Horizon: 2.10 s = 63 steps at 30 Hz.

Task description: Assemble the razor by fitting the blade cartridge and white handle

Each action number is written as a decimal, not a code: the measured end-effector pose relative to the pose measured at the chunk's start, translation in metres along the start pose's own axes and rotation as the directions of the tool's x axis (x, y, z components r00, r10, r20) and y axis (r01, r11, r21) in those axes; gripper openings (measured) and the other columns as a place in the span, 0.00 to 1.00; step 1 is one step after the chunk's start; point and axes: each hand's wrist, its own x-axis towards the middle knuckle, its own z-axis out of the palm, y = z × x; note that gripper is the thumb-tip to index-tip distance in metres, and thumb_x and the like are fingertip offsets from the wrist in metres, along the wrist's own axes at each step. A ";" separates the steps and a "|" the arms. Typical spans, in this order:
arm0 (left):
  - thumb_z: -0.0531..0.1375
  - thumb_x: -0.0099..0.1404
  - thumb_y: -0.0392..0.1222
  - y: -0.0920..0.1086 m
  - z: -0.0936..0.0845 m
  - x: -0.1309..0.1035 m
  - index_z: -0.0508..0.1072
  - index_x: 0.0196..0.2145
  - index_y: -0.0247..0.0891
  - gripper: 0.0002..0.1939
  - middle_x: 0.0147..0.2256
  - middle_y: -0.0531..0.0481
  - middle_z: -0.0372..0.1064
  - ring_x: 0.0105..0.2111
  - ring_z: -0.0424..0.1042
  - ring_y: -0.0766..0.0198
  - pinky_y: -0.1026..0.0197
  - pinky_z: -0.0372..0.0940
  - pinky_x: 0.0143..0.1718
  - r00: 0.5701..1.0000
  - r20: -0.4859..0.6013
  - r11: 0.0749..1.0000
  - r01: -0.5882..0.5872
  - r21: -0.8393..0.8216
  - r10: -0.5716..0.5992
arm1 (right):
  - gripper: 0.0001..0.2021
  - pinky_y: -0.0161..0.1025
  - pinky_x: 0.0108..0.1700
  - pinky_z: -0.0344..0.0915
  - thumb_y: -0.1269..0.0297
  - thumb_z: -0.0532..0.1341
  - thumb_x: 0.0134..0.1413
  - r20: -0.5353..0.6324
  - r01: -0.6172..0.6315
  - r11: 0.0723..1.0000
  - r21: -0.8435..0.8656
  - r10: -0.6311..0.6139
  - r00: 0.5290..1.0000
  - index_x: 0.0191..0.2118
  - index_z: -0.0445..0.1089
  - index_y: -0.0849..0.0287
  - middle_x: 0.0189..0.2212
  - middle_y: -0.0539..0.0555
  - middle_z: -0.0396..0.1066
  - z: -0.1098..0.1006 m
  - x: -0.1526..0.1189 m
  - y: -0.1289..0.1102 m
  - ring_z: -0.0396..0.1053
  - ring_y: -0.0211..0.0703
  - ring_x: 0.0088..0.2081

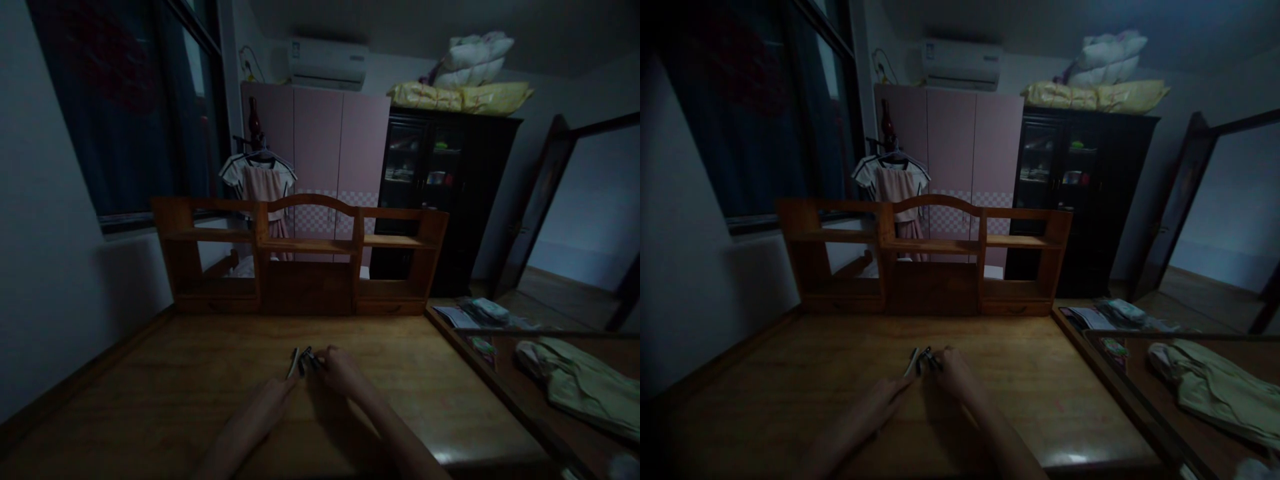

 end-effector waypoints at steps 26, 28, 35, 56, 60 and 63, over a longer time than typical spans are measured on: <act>0.65 0.41 0.64 -0.030 0.030 0.115 0.68 0.38 0.40 0.32 0.41 0.48 0.62 0.43 0.59 0.54 0.53 0.54 0.46 0.876 0.090 0.861 -0.483 0.160 0.474 | 0.27 0.33 0.32 0.60 0.61 0.55 0.54 -0.142 0.036 0.975 0.218 -0.005 0.990 0.59 0.56 0.61 0.32 0.55 0.72 -0.006 0.018 0.045 0.68 0.41 0.32; 0.63 0.43 0.66 -0.030 0.033 0.114 0.68 0.35 0.40 0.30 0.39 0.48 0.62 0.40 0.60 0.55 0.54 0.55 0.44 0.877 0.051 0.859 -0.478 0.185 0.477 | 0.26 0.34 0.34 0.61 0.61 0.55 0.54 -0.136 0.040 0.977 0.208 -0.012 0.991 0.59 0.57 0.59 0.36 0.57 0.72 -0.003 0.015 0.043 0.69 0.43 0.35; 0.52 0.63 0.56 -0.024 0.027 0.118 0.69 0.37 0.41 0.17 0.38 0.49 0.64 0.41 0.61 0.58 0.55 0.55 0.45 0.900 -0.155 0.910 -0.388 0.145 0.408 | 0.21 0.34 0.34 0.59 0.57 0.52 0.58 -0.107 0.014 0.989 0.147 0.002 0.994 0.56 0.60 0.56 0.37 0.58 0.72 -0.009 0.009 0.040 0.70 0.44 0.34; 0.51 0.66 0.44 -0.043 0.032 0.131 0.71 0.31 0.40 0.12 0.34 0.47 0.67 0.38 0.65 0.59 0.58 0.59 0.41 0.934 -0.184 0.951 -0.307 0.016 0.305 | 0.13 0.35 0.34 0.60 0.62 0.49 0.59 -0.203 -0.042 0.976 0.214 0.087 0.975 0.44 0.67 0.57 0.33 0.53 0.72 -0.012 0.018 0.046 0.68 0.40 0.29; 0.51 0.65 0.44 -0.045 0.033 0.130 0.71 0.30 0.40 0.12 0.33 0.48 0.67 0.38 0.65 0.59 0.58 0.59 0.41 0.932 -0.192 0.951 -0.309 0.021 0.307 | 0.13 0.35 0.34 0.59 0.61 0.49 0.59 -0.212 -0.055 0.978 0.202 0.099 0.972 0.45 0.66 0.56 0.32 0.53 0.71 -0.014 0.017 0.048 0.68 0.40 0.30; 0.51 0.65 0.45 -0.048 0.034 0.130 0.71 0.31 0.40 0.12 0.34 0.48 0.67 0.38 0.65 0.59 0.58 0.59 0.42 0.929 -0.201 0.949 -0.314 0.022 0.312 | 0.13 0.35 0.33 0.59 0.61 0.49 0.59 -0.238 -0.075 0.981 0.178 0.117 0.964 0.44 0.67 0.57 0.30 0.53 0.71 -0.016 0.017 0.051 0.68 0.41 0.31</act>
